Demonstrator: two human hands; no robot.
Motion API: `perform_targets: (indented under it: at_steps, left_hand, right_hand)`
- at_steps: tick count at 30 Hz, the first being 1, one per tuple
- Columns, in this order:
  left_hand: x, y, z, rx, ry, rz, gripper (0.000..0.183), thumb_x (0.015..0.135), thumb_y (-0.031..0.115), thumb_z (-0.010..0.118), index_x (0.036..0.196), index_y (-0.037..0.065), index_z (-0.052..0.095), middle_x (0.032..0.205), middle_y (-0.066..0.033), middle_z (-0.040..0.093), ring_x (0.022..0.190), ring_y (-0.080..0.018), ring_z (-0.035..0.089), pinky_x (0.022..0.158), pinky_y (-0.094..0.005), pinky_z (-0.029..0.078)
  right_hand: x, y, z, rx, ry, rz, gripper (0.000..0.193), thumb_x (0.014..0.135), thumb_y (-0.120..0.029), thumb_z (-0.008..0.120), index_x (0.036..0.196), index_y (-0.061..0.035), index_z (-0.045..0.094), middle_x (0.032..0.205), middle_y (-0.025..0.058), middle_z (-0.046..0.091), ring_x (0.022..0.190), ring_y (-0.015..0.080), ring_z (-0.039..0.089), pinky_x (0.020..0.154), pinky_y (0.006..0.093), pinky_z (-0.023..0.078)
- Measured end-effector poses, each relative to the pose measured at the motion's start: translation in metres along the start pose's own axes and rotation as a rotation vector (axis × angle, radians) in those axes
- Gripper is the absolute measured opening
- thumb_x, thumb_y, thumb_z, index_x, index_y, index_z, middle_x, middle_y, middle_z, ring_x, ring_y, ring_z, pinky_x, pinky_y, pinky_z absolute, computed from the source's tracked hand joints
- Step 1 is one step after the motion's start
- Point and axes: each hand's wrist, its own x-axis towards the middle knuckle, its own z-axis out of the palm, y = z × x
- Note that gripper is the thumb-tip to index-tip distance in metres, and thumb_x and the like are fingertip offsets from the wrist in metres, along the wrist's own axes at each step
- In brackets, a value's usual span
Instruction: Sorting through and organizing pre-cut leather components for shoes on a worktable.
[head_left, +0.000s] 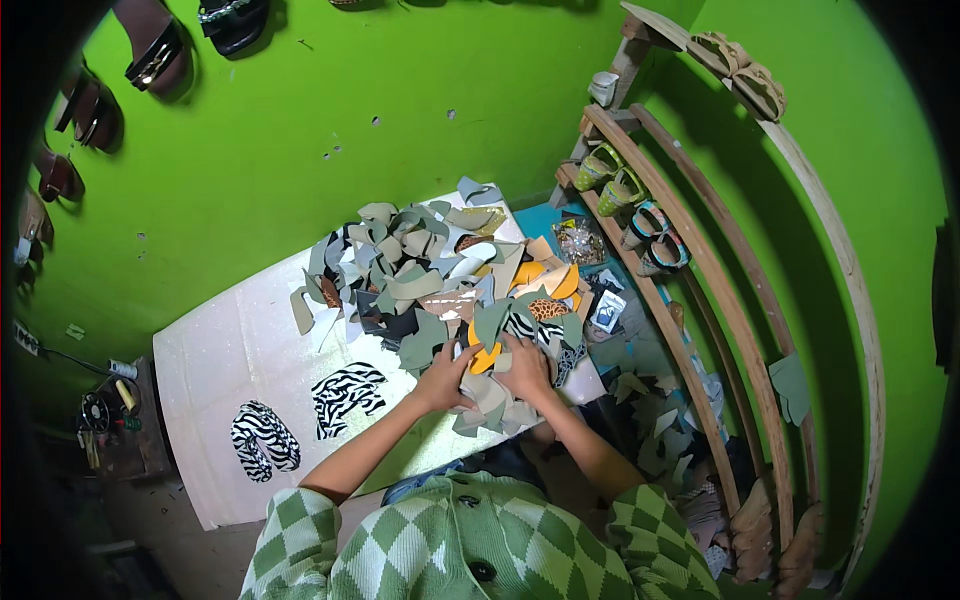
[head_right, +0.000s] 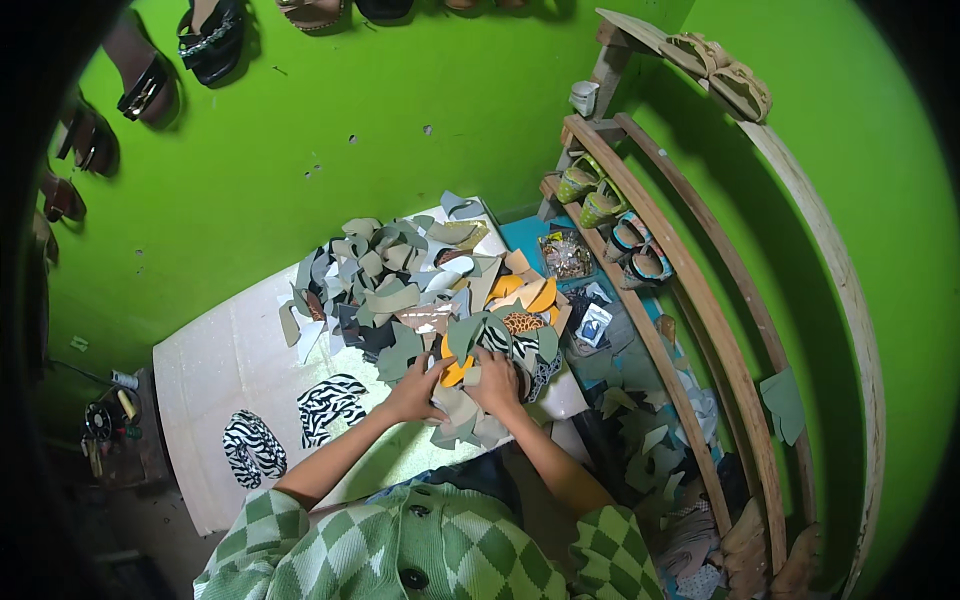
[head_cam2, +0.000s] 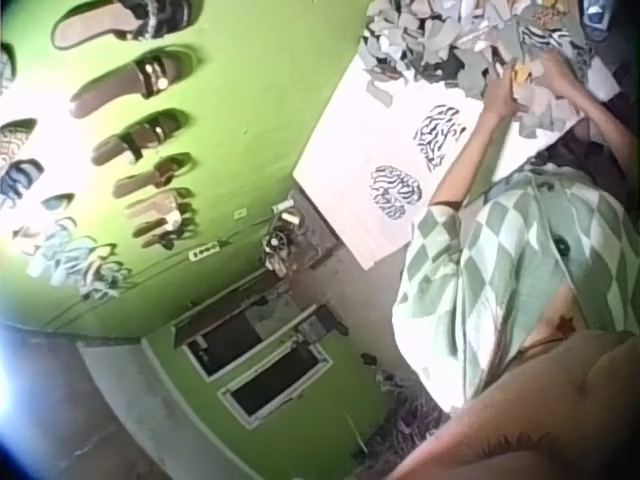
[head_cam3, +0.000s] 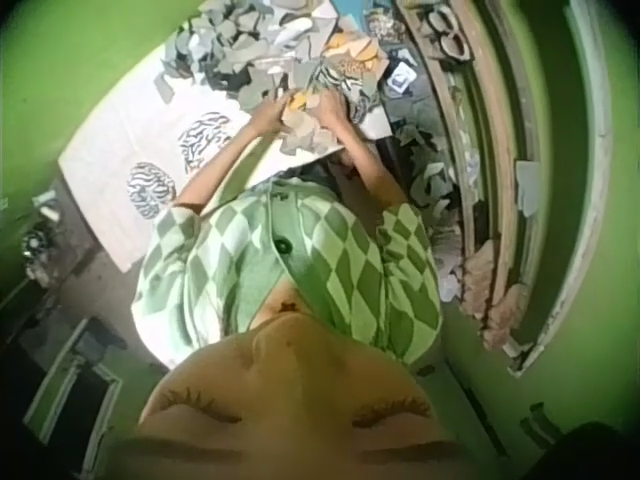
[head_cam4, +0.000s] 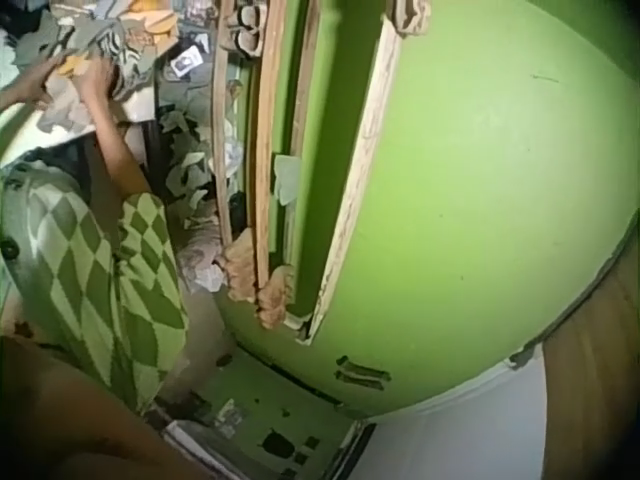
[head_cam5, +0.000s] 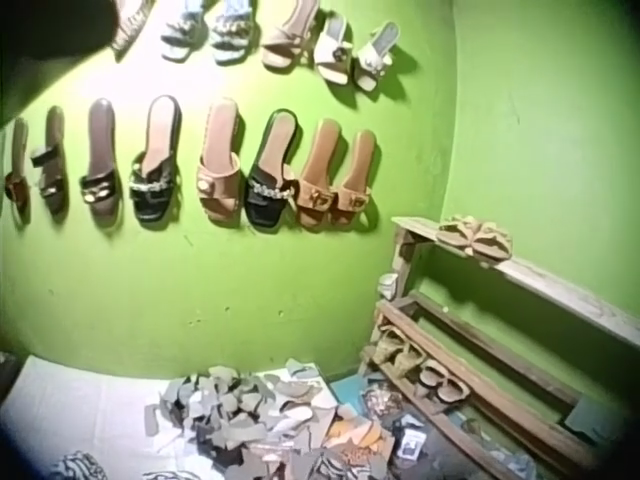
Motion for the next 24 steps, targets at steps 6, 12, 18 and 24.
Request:
perform_targets:
  at_steps: [6,12,18,24]
  left_hand:
    - [0.003,-0.002,0.000,0.064,0.051,-0.091,0.098,0.046,0.022,0.085,0.130,0.030,0.035,0.123,-0.0266,0.036,0.102,-0.0454,0.049,0.087,-0.0441,0.043]
    - [0.002,0.012,-0.003,0.108,0.179,-0.228,0.067,0.058,0.008,0.076,0.116,0.025,0.049,0.113,-0.0190,0.047,0.086,-0.0392,0.059,0.071,-0.0436,0.049]
    - [0.013,0.023,-0.064,0.013,0.572,-0.012,0.025,0.071,0.007,0.060,0.095,0.013,0.058,0.097,-0.0192,0.055,0.082,-0.0397,0.058,0.067,-0.0452,0.047]
    - [0.050,0.044,-0.188,0.184,0.770,0.096,0.026,0.065,0.006,0.069,0.090,0.007,0.060,0.083,-0.0150,0.056,0.079,-0.0337,0.058,0.064,-0.0370,0.044]
  right_hand:
    - [0.005,-0.011,0.011,-0.337,0.031,0.069,0.073,0.059,-0.019,0.076,0.125,-0.0149,0.046,0.098,0.0220,0.059,0.091,0.0359,0.058,0.079,0.0404,0.047]
    - [0.024,-0.006,-0.010,-0.072,-0.011,-0.016,0.051,0.058,-0.014,0.077,0.107,-0.0141,0.063,0.086,0.0152,0.065,0.080,0.0310,0.062,0.073,0.0352,0.049]
    - [0.042,-0.070,-0.070,0.130,-0.047,-0.222,0.039,0.063,-0.012,0.072,0.101,-0.0093,0.064,0.088,0.0148,0.065,0.082,0.0263,0.064,0.074,0.0332,0.048]
    - [0.115,-0.145,-0.131,0.345,-0.046,-0.413,0.049,0.062,-0.002,0.075,0.109,-0.0023,0.060,0.103,0.0103,0.064,0.097,0.0146,0.057,0.086,0.0279,0.044]
